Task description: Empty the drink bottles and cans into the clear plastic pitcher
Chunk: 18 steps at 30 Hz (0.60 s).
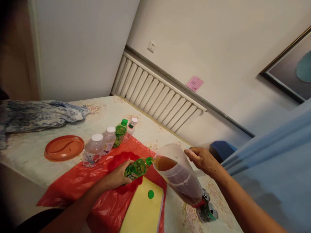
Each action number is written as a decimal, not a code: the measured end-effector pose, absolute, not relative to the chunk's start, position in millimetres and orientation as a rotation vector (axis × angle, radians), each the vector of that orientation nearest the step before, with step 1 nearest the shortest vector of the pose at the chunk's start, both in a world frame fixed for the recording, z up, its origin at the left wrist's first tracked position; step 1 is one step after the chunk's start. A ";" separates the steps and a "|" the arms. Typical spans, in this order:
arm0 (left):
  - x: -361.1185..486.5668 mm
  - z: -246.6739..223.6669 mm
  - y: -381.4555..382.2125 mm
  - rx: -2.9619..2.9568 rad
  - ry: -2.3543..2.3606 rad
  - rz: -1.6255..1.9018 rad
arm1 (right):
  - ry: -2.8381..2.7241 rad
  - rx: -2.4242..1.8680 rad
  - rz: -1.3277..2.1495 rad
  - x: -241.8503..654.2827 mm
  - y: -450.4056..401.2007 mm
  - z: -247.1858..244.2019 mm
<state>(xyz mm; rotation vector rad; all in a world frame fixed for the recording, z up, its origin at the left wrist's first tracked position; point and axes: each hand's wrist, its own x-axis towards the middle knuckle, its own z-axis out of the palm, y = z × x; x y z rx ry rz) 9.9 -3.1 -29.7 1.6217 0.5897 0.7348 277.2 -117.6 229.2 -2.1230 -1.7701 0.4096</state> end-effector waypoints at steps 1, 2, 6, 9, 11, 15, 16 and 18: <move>9.4 -28.4 -3.2 1.627 0.592 0.728 | -1.777 -2.127 0.405 277.2 -117.5 229.3; 9.1 -27.4 -3.2 1.632 0.593 0.727 | -1.782 -2.130 0.397 277.2 -117.5 229.4; 9.1 -26.5 -2.6 1.646 0.579 0.737 | -1.783 -2.142 0.383 276.5 -117.2 229.8; 9.8 -28.7 -2.0 1.636 0.572 0.738 | -1.783 -2.143 0.399 274.1 -117.6 231.0; 10.3 -30.7 -1.7 1.636 0.568 0.745 | -1.783 -2.139 0.402 272.8 -118.0 231.7; 12.3 -34.7 -0.5 1.649 0.568 0.757 | -1.789 -2.135 0.398 274.9 -117.5 230.6; 12.9 -35.6 -0.1 1.649 0.568 0.761 | -1.790 -2.135 0.396 276.4 -117.2 229.8; 14.1 -37.2 0.5 1.647 0.565 0.772 | -1.786 -2.134 0.392 279.6 -116.5 228.2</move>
